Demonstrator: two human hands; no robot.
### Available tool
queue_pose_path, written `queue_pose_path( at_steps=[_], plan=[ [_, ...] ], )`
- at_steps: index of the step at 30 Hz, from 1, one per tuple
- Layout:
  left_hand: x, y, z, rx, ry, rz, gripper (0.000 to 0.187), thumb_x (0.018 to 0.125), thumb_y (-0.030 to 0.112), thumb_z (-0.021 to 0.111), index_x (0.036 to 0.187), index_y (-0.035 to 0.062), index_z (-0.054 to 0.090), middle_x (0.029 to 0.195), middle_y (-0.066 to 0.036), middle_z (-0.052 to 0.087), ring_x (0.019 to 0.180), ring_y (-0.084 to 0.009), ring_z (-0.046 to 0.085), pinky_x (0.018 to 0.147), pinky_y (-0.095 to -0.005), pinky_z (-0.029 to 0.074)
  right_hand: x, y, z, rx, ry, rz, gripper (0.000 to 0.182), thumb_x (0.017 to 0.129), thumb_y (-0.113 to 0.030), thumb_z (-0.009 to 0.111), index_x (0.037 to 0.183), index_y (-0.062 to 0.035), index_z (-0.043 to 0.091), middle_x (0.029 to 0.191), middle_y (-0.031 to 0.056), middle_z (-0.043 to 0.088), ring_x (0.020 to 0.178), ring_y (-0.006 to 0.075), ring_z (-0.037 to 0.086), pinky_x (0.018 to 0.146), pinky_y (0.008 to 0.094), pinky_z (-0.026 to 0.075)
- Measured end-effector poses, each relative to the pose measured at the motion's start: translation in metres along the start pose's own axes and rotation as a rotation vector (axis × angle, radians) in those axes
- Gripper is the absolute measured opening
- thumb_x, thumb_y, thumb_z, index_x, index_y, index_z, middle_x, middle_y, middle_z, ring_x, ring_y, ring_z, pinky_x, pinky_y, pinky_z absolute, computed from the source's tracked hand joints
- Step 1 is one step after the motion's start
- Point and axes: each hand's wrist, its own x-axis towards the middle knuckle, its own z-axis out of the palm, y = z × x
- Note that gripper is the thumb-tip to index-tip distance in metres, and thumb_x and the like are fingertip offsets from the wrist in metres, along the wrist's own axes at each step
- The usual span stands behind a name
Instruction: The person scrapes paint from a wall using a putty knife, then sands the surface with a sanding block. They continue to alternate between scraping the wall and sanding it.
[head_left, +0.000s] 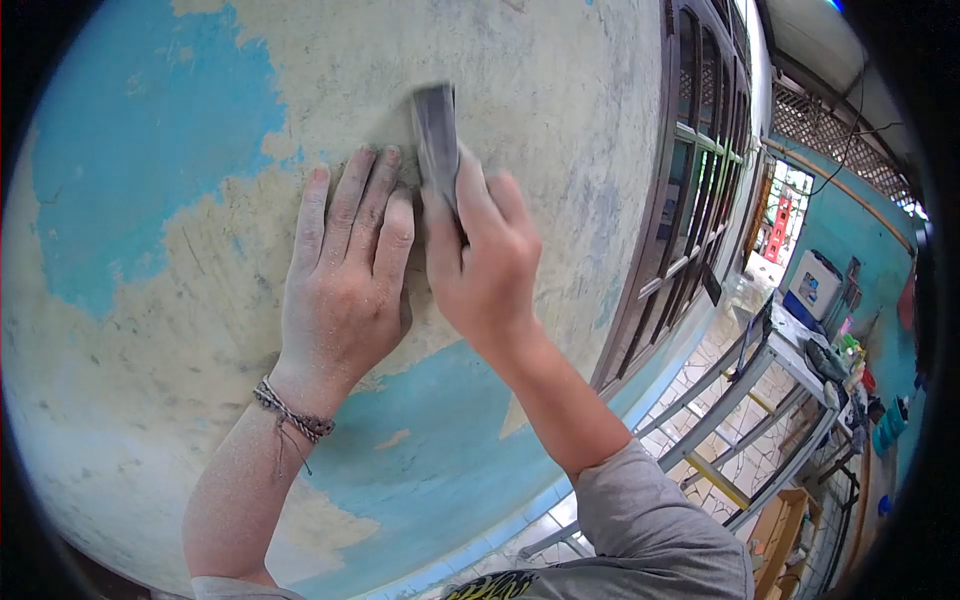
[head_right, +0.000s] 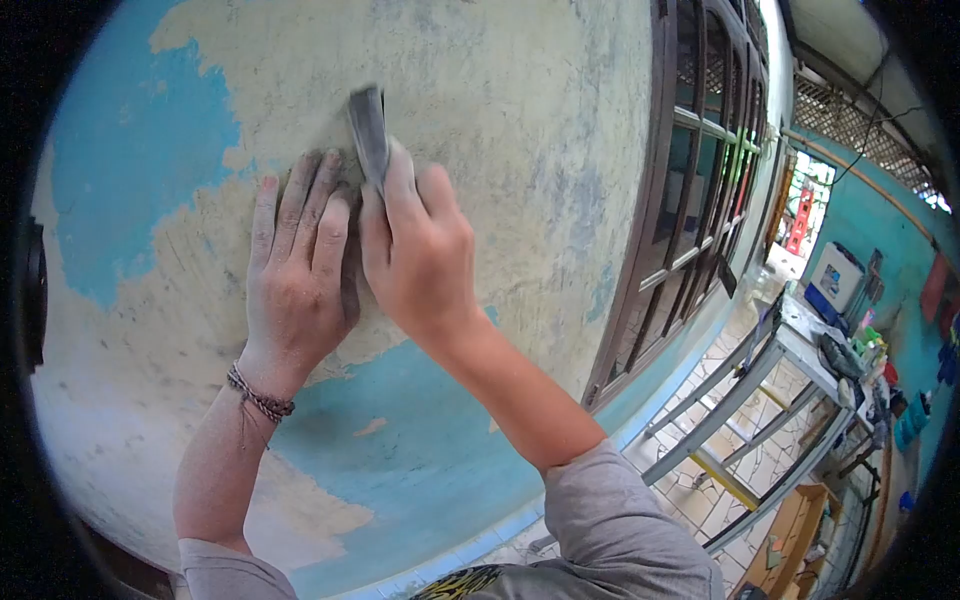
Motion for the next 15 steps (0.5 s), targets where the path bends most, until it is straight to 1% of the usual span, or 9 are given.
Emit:
queue_pose_path(
  at_steps=[1, 4, 7, 8, 9, 11, 13, 15],
  plan=[
    [0.000, -0.001, 0.000, -0.007, 0.009, 0.007, 0.039, 0.088, 0.009, 0.053, 0.126, -0.0008, 0.049, 0.145, -0.019, 0.049, 0.141, -0.0338, 0.039, 0.120, -0.0524, 0.024, -0.005, 0.000, 0.000, -0.006, 0.010, -0.012, 0.038, 0.083, 0.004, 0.066, 0.121, 0.0066, 0.062, 0.074, 0.0141, 0.051, 0.061, 0.0257, 0.050, 0.054, 0.0342, 0.043],
    [0.000, 0.001, -0.001, -0.029, 0.032, -0.004, 0.031, 0.089, 0.006, 0.053, 0.119, -0.0008, 0.050, 0.143, -0.019, 0.050, 0.140, -0.0348, 0.041, 0.119, -0.0528, 0.026, -0.002, -0.001, 0.000, 0.003, -0.037, -0.032, 0.042, 0.086, 0.000, 0.062, 0.127, 0.0072, 0.055, 0.082, 0.0174, 0.052, 0.064, 0.0340, 0.056, 0.058, 0.0414, 0.048],
    [0.002, 0.001, -0.004, -0.044, 0.019, -0.010, 0.025, 0.090, 0.004, 0.052, 0.114, -0.0006, 0.051, 0.143, -0.020, 0.050, 0.139, -0.0354, 0.042, 0.119, -0.0530, 0.027, 0.043, 0.001, 0.011, -0.016, -0.019, -0.040, 0.043, 0.085, 0.002, 0.063, 0.127, 0.0080, 0.056, 0.081, 0.0176, 0.052, 0.064, 0.0339, 0.055, 0.058, 0.0406, 0.048],
    [0.002, 0.000, -0.005, -0.044, 0.009, -0.013, 0.023, 0.090, 0.004, 0.051, 0.113, -0.0005, 0.051, 0.143, -0.020, 0.050, 0.139, -0.0356, 0.042, 0.119, -0.0530, 0.027, 0.043, -0.001, 0.012, -0.020, -0.019, -0.017, 0.045, 0.083, 0.005, 0.064, 0.128, 0.0091, 0.056, 0.080, 0.0174, 0.052, 0.063, 0.0332, 0.055, 0.058, 0.0391, 0.049],
    [0.000, -0.001, -0.005, -0.048, 0.029, -0.008, 0.024, 0.089, 0.003, 0.052, 0.112, -0.0004, 0.051, 0.143, -0.020, 0.050, 0.139, -0.0356, 0.043, 0.119, -0.0529, 0.027, 0.035, -0.002, 0.009, -0.029, -0.028, -0.023, 0.045, 0.083, 0.005, 0.064, 0.127, 0.0092, 0.056, 0.080, 0.0175, 0.053, 0.062, 0.0332, 0.055, 0.058, 0.0387, 0.049],
    [-0.003, -0.004, -0.002, -0.055, 0.077, 0.008, 0.025, 0.086, 0.001, 0.052, 0.111, -0.0003, 0.051, 0.144, -0.020, 0.050, 0.139, -0.0356, 0.043, 0.119, -0.0528, 0.027, -0.002, 0.000, -0.001, -0.051, -0.036, -0.042, 0.045, 0.083, 0.005, 0.065, 0.127, 0.0094, 0.056, 0.080, 0.0176, 0.053, 0.062, 0.0330, 0.055, 0.057, 0.0381, 0.049],
    [-0.005, -0.003, -0.004, -0.075, 0.058, -0.010, 0.030, 0.087, -0.001, 0.050, 0.117, -0.0019, 0.051, 0.145, -0.020, 0.049, 0.140, -0.0368, 0.041, 0.119, -0.0545, 0.026, -0.017, 0.000, 0.000, -0.039, -0.007, -0.092, 0.045, 0.082, 0.004, 0.066, 0.126, 0.0090, 0.057, 0.080, 0.0174, 0.053, 0.062, 0.0322, 0.055, 0.056, 0.0375, 0.048],
    [-0.005, -0.003, -0.006, -0.081, 0.036, -0.022, 0.033, 0.087, -0.002, 0.049, 0.121, -0.0023, 0.051, 0.146, -0.020, 0.047, 0.141, -0.0372, 0.039, 0.119, -0.0553, 0.026, -0.007, 0.002, 0.002, -0.052, -0.005, -0.095, 0.045, 0.083, 0.003, 0.066, 0.127, 0.0080, 0.057, 0.080, 0.0174, 0.053, 0.061, 0.0317, 0.056, 0.056, 0.0375, 0.048]
  ],
)
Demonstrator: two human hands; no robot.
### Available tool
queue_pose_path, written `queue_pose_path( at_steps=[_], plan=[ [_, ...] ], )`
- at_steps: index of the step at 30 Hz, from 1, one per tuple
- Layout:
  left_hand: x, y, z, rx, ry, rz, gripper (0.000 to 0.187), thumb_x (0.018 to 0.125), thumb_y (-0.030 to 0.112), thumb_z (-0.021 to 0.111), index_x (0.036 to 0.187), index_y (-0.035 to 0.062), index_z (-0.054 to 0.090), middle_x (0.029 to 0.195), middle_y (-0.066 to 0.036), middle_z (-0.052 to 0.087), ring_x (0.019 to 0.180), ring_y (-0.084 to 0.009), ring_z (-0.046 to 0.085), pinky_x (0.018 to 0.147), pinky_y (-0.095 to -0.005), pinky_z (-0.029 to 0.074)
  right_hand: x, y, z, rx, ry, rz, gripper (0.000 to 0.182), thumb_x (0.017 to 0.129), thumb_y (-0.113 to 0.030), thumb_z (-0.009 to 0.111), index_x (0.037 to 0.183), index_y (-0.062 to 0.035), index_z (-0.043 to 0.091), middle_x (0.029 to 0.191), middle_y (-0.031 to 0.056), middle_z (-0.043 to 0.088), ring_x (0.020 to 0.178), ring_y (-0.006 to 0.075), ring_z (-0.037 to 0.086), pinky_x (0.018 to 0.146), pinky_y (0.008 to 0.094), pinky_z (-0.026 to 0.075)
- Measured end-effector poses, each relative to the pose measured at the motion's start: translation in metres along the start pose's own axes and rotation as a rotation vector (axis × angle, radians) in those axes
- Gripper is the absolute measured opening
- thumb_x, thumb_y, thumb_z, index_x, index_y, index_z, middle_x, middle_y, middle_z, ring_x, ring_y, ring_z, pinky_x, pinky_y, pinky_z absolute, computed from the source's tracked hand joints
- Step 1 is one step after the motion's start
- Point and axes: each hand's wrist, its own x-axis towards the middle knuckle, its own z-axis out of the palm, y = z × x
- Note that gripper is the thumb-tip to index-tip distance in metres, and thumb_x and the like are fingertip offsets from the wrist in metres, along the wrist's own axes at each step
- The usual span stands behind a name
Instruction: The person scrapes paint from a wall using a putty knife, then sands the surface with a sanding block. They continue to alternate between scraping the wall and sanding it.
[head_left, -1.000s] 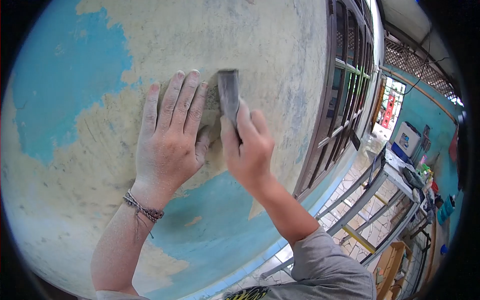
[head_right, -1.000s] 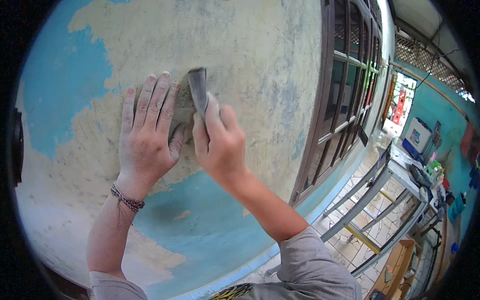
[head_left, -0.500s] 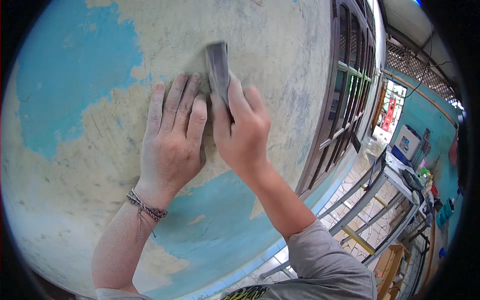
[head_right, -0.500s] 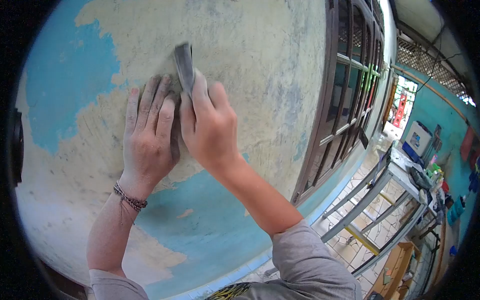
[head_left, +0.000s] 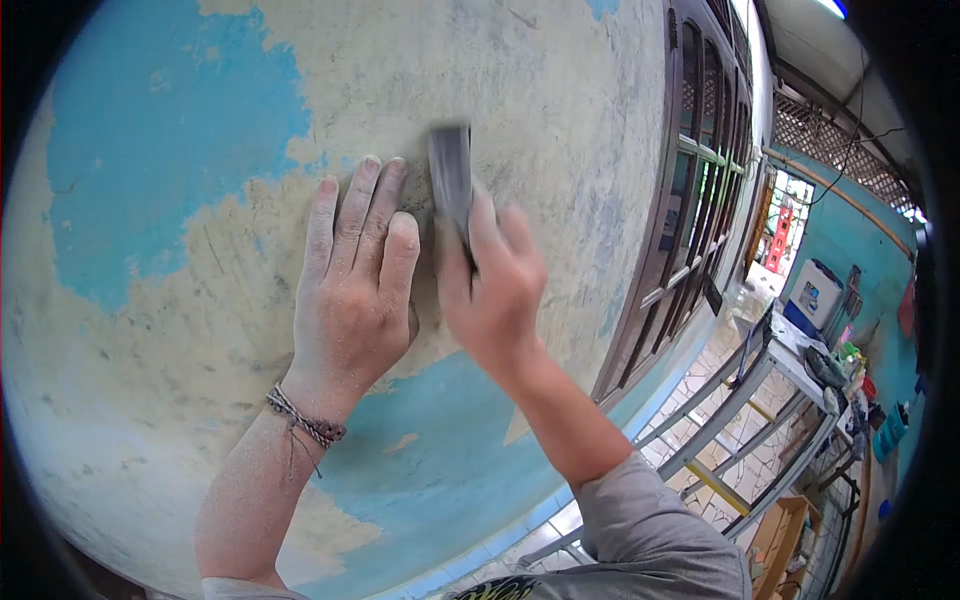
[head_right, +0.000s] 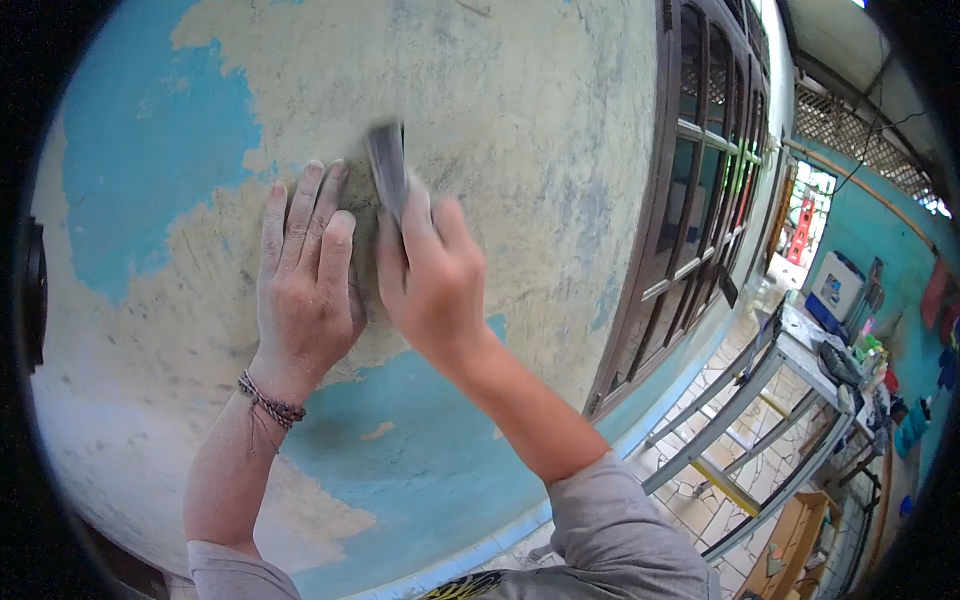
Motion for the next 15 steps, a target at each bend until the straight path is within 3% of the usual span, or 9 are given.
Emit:
queue_pose_path(
  at_steps=[4, 8, 9, 15],
  plan=[
    [0.000, 0.002, -0.003, 0.019, -0.026, -0.011, 0.031, 0.086, 0.000, 0.051, 0.117, -0.0005, 0.050, 0.146, -0.019, 0.048, 0.141, -0.0346, 0.039, 0.119, -0.0534, 0.025, 0.058, 0.003, 0.012, -0.007, -0.016, 0.067, 0.042, 0.086, 0.001, 0.063, 0.127, 0.0041, 0.058, 0.081, 0.0175, 0.053, 0.063, 0.0314, 0.058, 0.056, 0.0386, 0.049],
    [-0.004, -0.001, 0.001, 0.026, 0.022, -0.017, 0.035, 0.083, 0.000, 0.053, 0.118, -0.0008, 0.050, 0.147, -0.019, 0.047, 0.142, -0.0334, 0.039, 0.119, -0.0530, 0.025, -0.009, 0.001, 0.005, 0.037, 0.038, 0.028, 0.040, 0.084, 0.000, 0.063, 0.124, 0.0051, 0.059, 0.082, 0.0207, 0.055, 0.065, 0.0368, 0.059, 0.057, 0.0425, 0.049],
    [-0.004, -0.001, 0.001, 0.038, 0.018, -0.016, 0.035, 0.083, 0.000, 0.053, 0.118, -0.0006, 0.050, 0.148, -0.018, 0.046, 0.142, -0.0334, 0.039, 0.119, -0.0531, 0.025, -0.012, -0.004, 0.000, 0.048, -0.027, 0.113, 0.037, 0.083, 0.000, 0.064, 0.120, 0.0056, 0.060, 0.083, 0.0216, 0.055, 0.066, 0.0393, 0.058, 0.058, 0.0445, 0.050],
    [-0.001, 0.002, -0.005, 0.092, -0.073, -0.024, 0.037, 0.086, 0.002, 0.052, 0.123, 0.0007, 0.049, 0.150, -0.018, 0.044, 0.143, -0.0342, 0.037, 0.119, -0.0542, 0.024, 0.089, 0.013, 0.024, 0.004, 0.033, 0.049, 0.036, 0.082, 0.001, 0.063, 0.117, 0.0058, 0.060, 0.082, 0.0210, 0.054, 0.066, 0.0393, 0.058, 0.059, 0.0467, 0.048]
  ],
)
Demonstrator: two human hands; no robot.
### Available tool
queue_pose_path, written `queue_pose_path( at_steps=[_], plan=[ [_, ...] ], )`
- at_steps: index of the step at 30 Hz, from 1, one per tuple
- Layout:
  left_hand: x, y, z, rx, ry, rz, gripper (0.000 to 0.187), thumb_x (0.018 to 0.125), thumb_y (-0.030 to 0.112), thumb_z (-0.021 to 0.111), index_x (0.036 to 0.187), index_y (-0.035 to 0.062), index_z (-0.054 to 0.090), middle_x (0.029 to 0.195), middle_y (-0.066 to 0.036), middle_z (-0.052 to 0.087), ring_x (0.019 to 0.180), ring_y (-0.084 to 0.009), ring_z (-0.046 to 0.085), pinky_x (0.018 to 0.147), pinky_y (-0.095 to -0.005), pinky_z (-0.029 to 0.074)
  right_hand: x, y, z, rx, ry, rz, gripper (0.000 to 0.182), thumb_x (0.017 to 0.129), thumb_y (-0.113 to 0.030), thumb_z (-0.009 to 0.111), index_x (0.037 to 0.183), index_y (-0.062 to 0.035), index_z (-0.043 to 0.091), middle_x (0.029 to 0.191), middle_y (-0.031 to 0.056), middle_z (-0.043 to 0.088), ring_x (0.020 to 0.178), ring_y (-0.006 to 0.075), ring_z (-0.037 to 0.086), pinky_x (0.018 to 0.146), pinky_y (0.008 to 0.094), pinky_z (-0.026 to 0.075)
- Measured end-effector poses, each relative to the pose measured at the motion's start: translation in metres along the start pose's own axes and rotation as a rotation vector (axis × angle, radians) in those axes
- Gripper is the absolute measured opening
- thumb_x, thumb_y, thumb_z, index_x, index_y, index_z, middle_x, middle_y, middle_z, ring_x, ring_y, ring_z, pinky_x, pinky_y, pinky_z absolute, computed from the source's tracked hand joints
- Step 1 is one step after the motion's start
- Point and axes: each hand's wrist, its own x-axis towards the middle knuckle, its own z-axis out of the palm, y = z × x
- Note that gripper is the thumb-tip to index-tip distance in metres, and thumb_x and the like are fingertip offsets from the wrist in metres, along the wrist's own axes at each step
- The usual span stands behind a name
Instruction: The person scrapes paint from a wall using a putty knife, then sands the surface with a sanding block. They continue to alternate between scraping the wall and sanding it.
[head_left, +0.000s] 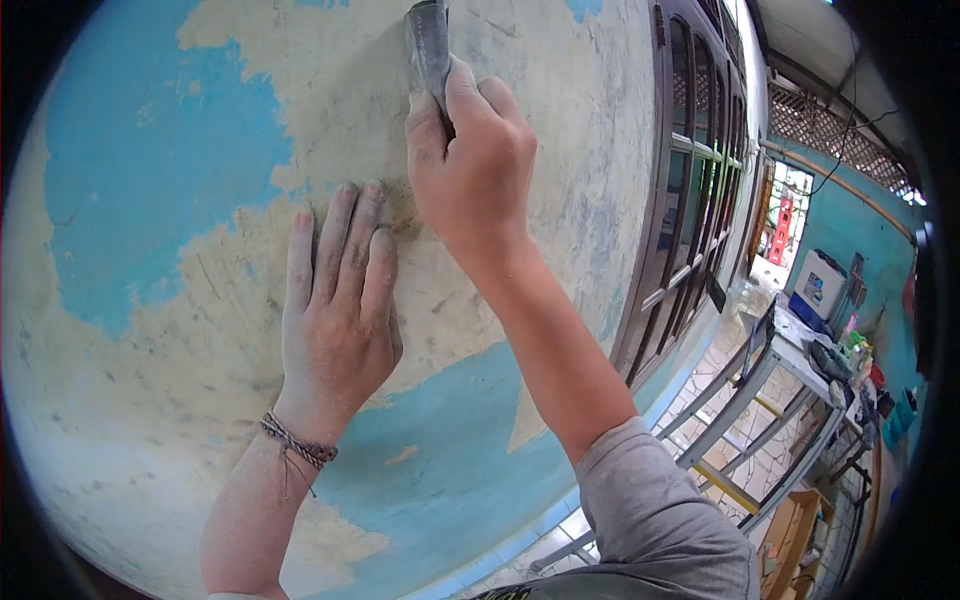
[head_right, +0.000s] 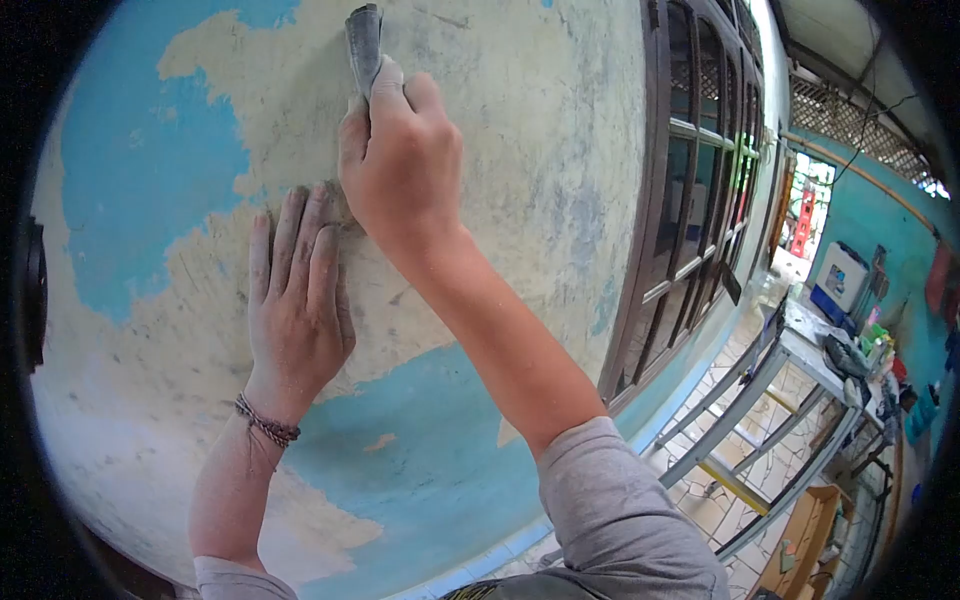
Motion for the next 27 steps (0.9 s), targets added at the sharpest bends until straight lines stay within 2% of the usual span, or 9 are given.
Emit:
queue_pose_path(
  at_steps=[3, 5, 8, 12, 15, 17, 20, 25, 27],
  plan=[
    [-0.002, 0.000, -0.001, -0.003, -0.021, 0.004, 0.038, 0.090, 0.002, 0.048, 0.128, -0.0012, 0.048, 0.151, -0.020, 0.042, 0.144, -0.0354, 0.035, 0.120, -0.0552, 0.023, -0.042, -0.003, -0.014, -0.006, 0.005, -0.033, 0.040, 0.082, 0.002, 0.063, 0.122, 0.0058, 0.059, 0.081, 0.0199, 0.055, 0.065, 0.0380, 0.058, 0.058, 0.0447, 0.049],
    [-0.003, -0.003, 0.003, -0.010, 0.005, 0.024, 0.039, 0.090, 0.001, 0.048, 0.128, -0.0031, 0.047, 0.152, -0.020, 0.041, 0.144, -0.0354, 0.034, 0.120, -0.0555, 0.023, -0.109, -0.011, -0.028, 0.025, -0.011, -0.029, 0.047, 0.082, 0.003, 0.063, 0.128, 0.0056, 0.057, 0.080, 0.0188, 0.056, 0.064, 0.0359, 0.057, 0.057, 0.0419, 0.049],
    [-0.002, 0.000, 0.001, 0.029, -0.027, 0.028, 0.038, 0.090, 0.002, 0.047, 0.129, -0.0032, 0.047, 0.152, -0.020, 0.040, 0.145, -0.0365, 0.033, 0.119, -0.0566, 0.023, -0.132, -0.011, -0.031, 0.083, -0.008, -0.007, 0.052, 0.081, 0.004, 0.063, 0.132, 0.0051, 0.056, 0.080, 0.0183, 0.056, 0.062, 0.0339, 0.057, 0.056, 0.0396, 0.050],
    [0.000, 0.002, 0.000, 0.042, -0.072, 0.040, 0.043, 0.090, 0.004, 0.049, 0.133, -0.0009, 0.044, 0.153, -0.021, 0.039, 0.145, -0.0376, 0.032, 0.119, -0.0575, 0.021, -0.018, 0.004, -0.004, 0.013, 0.031, -0.036, 0.046, 0.083, 0.000, 0.063, 0.129, 0.0050, 0.055, 0.086, 0.0200, 0.055, 0.064, 0.0367, 0.058, 0.055, 0.0426, 0.048],
    [-0.004, 0.001, 0.004, 0.040, -0.042, 0.039, 0.045, 0.091, 0.006, 0.049, 0.136, -0.0013, 0.042, 0.153, -0.022, 0.038, 0.145, -0.0379, 0.032, 0.119, -0.0577, 0.020, -0.014, 0.004, -0.002, 0.014, 0.051, -0.050, 0.047, 0.082, 0.001, 0.063, 0.128, 0.0058, 0.055, 0.086, 0.0201, 0.055, 0.064, 0.0366, 0.058, 0.055, 0.0423, 0.048],
    [-0.005, -0.002, 0.005, 0.040, 0.000, 0.053, 0.048, 0.092, 0.007, 0.049, 0.138, -0.0025, 0.040, 0.153, -0.021, 0.038, 0.145, -0.0373, 0.032, 0.120, -0.0576, 0.019, -0.068, -0.011, -0.023, 0.001, -0.002, 0.061, 0.044, 0.083, 0.000, 0.063, 0.126, 0.0068, 0.056, 0.085, 0.0201, 0.055, 0.064, 0.0370, 0.058, 0.054, 0.0426, 0.048],
    [-0.003, 0.001, -0.002, 0.062, -0.066, 0.021, 0.051, 0.092, 0.009, 0.051, 0.140, -0.0016, 0.039, 0.153, -0.019, 0.039, 0.145, -0.0365, 0.033, 0.120, -0.0573, 0.019, -0.098, -0.025, -0.039, 0.065, -0.004, 0.051, 0.043, 0.083, 0.000, 0.064, 0.125, 0.0074, 0.057, 0.082, 0.0196, 0.054, 0.062, 0.0367, 0.057, 0.054, 0.0417, 0.048],
    [0.012, 0.006, 0.002, 0.109, -0.095, -0.002, 0.065, 0.087, 0.014, 0.056, 0.147, 0.0016, 0.035, 0.156, -0.017, 0.035, 0.147, -0.0338, 0.029, 0.122, -0.0552, 0.016, -0.024, 0.014, -0.015, -0.051, 0.037, 0.003, 0.043, 0.083, 0.000, 0.065, 0.125, 0.0080, 0.057, 0.080, 0.0198, 0.055, 0.061, 0.0357, 0.058, 0.055, 0.0409, 0.049],
    [0.017, 0.004, -0.001, 0.120, -0.096, -0.009, 0.066, 0.086, 0.016, 0.058, 0.148, 0.0023, 0.036, 0.156, -0.015, 0.035, 0.147, -0.0316, 0.028, 0.122, -0.0541, 0.016, -0.032, 0.011, -0.018, -0.047, 0.024, 0.021, 0.041, 0.083, 0.000, 0.065, 0.123, 0.0079, 0.058, 0.080, 0.0197, 0.055, 0.061, 0.0363, 0.058, 0.055, 0.0416, 0.049]
  ],
)
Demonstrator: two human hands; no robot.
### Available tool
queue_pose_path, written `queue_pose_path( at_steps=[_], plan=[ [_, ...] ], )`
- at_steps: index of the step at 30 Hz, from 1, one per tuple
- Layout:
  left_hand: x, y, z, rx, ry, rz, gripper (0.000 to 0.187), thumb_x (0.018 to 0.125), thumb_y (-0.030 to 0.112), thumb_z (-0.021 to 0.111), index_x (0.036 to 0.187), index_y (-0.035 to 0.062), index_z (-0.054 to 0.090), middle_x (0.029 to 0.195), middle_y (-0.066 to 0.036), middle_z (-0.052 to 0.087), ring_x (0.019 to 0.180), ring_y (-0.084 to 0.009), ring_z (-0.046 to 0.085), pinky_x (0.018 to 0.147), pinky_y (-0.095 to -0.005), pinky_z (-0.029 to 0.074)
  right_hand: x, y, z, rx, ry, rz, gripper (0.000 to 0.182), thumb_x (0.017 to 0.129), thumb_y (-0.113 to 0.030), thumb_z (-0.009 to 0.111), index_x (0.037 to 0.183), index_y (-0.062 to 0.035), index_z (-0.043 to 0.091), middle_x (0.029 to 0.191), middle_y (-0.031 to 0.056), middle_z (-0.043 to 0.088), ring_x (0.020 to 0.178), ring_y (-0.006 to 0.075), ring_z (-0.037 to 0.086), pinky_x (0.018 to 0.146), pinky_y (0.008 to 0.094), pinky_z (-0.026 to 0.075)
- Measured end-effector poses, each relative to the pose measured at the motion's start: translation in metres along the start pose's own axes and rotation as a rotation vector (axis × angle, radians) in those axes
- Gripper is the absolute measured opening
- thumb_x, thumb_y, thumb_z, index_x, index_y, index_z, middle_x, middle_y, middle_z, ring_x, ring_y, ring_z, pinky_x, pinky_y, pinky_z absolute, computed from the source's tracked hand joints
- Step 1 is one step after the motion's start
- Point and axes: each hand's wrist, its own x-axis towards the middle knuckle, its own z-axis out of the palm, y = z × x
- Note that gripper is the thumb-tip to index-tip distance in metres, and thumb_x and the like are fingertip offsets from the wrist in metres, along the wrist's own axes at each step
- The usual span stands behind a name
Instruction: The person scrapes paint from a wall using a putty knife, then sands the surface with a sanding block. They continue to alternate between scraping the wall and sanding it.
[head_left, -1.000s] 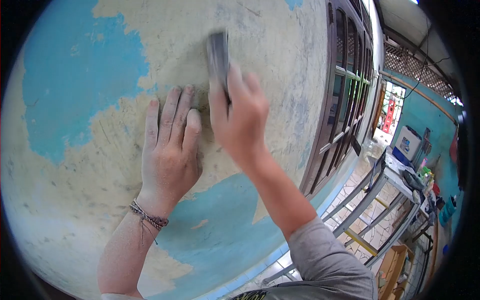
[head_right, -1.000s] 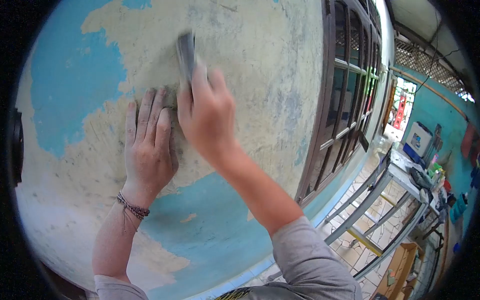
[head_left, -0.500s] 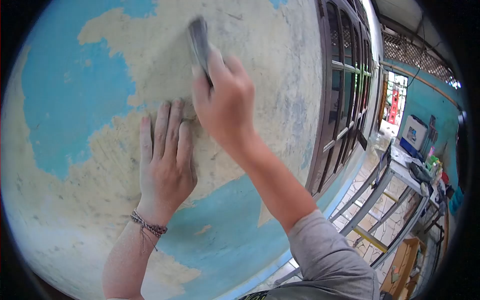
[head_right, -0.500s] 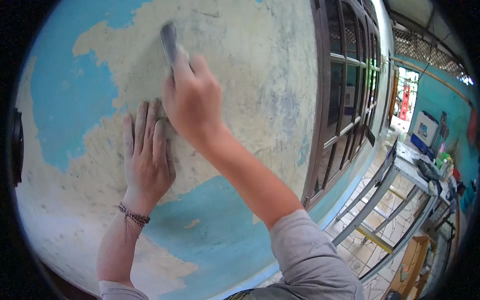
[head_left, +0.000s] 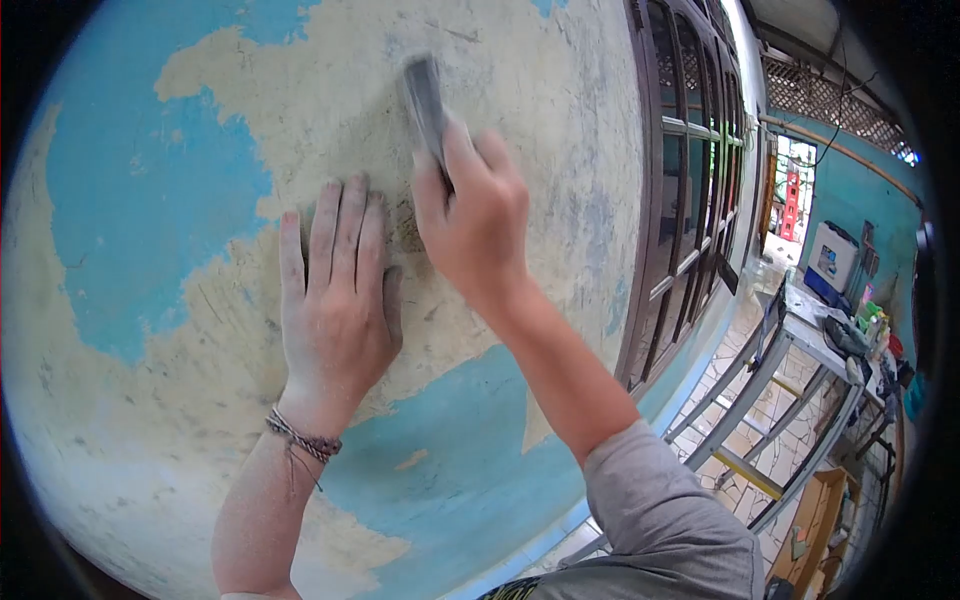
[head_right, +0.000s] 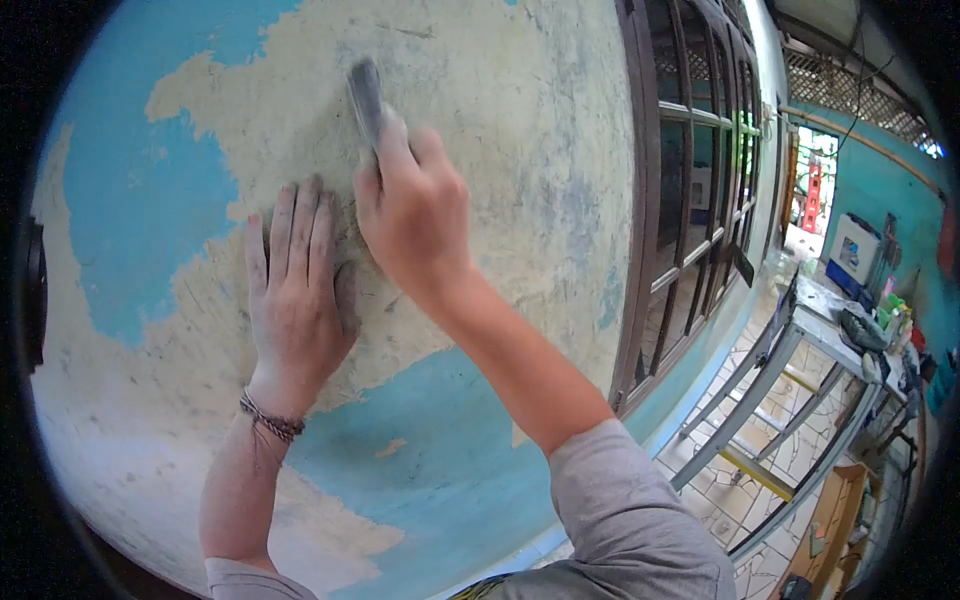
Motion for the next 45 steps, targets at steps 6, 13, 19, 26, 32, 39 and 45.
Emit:
queue_pose_path(
  at_steps=[6, 13, 19, 26, 32, 39, 45],
  plan=[
    [0.027, -0.004, 0.006, 0.061, 0.048, 0.036, 0.063, 0.088, 0.021, 0.057, 0.147, 0.0046, 0.041, 0.157, -0.011, 0.035, 0.148, -0.0275, 0.027, 0.123, -0.0530, 0.017, -0.065, -0.002, -0.025, 0.008, -0.042, 0.033, 0.035, 0.085, -0.002, 0.065, 0.118, 0.0070, 0.059, 0.081, 0.0196, 0.055, 0.062, 0.0381, 0.057, 0.055, 0.0430, 0.049],
    [0.023, -0.002, 0.008, 0.069, 0.045, 0.045, 0.060, 0.092, 0.024, 0.055, 0.150, 0.0148, 0.040, 0.158, -0.011, 0.032, 0.149, -0.0274, 0.025, 0.123, -0.0539, 0.014, -0.065, -0.006, -0.041, 0.018, -0.104, 0.150, 0.034, 0.085, -0.002, 0.064, 0.118, 0.0048, 0.059, 0.082, 0.0199, 0.055, 0.065, 0.0371, 0.058, 0.057, 0.0441, 0.048],
    [0.023, -0.003, 0.007, 0.073, 0.022, 0.044, 0.061, 0.091, 0.025, 0.058, 0.149, 0.0182, 0.042, 0.160, -0.013, 0.029, 0.150, -0.0287, 0.022, 0.123, -0.0552, 0.013, -0.051, 0.008, -0.042, 0.002, -0.172, 0.107, 0.035, 0.085, -0.001, 0.063, 0.119, 0.0050, 0.059, 0.082, 0.0193, 0.054, 0.066, 0.0364, 0.058, 0.058, 0.0434, 0.048],
    [0.023, 0.000, 0.006, 0.014, 0.037, 0.044, 0.058, 0.086, 0.020, 0.062, 0.142, 0.0158, 0.049, 0.159, -0.016, 0.029, 0.149, -0.0324, 0.022, 0.122, -0.0582, 0.014, -0.033, 0.009, -0.033, -0.016, -0.154, 0.059, 0.038, 0.085, 0.000, 0.062, 0.123, 0.0046, 0.058, 0.081, 0.0184, 0.054, 0.066, 0.0366, 0.058, 0.057, 0.0427, 0.049],
    [0.020, -0.003, 0.009, -0.022, 0.166, 0.061, 0.047, 0.085, 0.010, 0.056, 0.131, 0.0019, 0.052, 0.151, -0.017, 0.042, 0.144, -0.0340, 0.034, 0.120, -0.0552, 0.020, -0.036, -0.003, -0.024, 0.093, -0.120, 0.057, 0.041, 0.084, -0.001, 0.063, 0.124, 0.0074, 0.057, 0.082, 0.0179, 0.054, 0.066, 0.0365, 0.058, 0.058, 0.0430, 0.050],
    [0.004, -0.002, 0.006, 0.039, 0.092, 0.018, 0.054, 0.090, 0.014, 0.053, 0.141, 0.0006, 0.044, 0.155, -0.017, 0.038, 0.146, -0.0330, 0.031, 0.121, -0.0540, 0.018, -0.093, 0.000, -0.040, 0.092, -0.107, 0.067, 0.033, 0.081, -0.002, 0.067, 0.112, 0.0071, 0.059, 0.078, 0.0208, 0.053, 0.063, 0.0396, 0.056, 0.057, 0.0467, 0.048],
    [0.019, 0.021, 0.014, 0.125, 0.001, 0.003, 0.066, 0.093, 0.023, 0.053, 0.152, 0.0033, 0.032, 0.160, -0.016, 0.027, 0.150, -0.0306, 0.022, 0.123, -0.0514, 0.015, -0.011, 0.059, -0.036, -0.004, 0.028, 0.137, 0.018, 0.085, -0.004, 0.064, 0.101, 0.0025, 0.062, 0.078, 0.0223, 0.056, 0.067, 0.0426, 0.056, 0.058, 0.0458, 0.046]
  ],
)
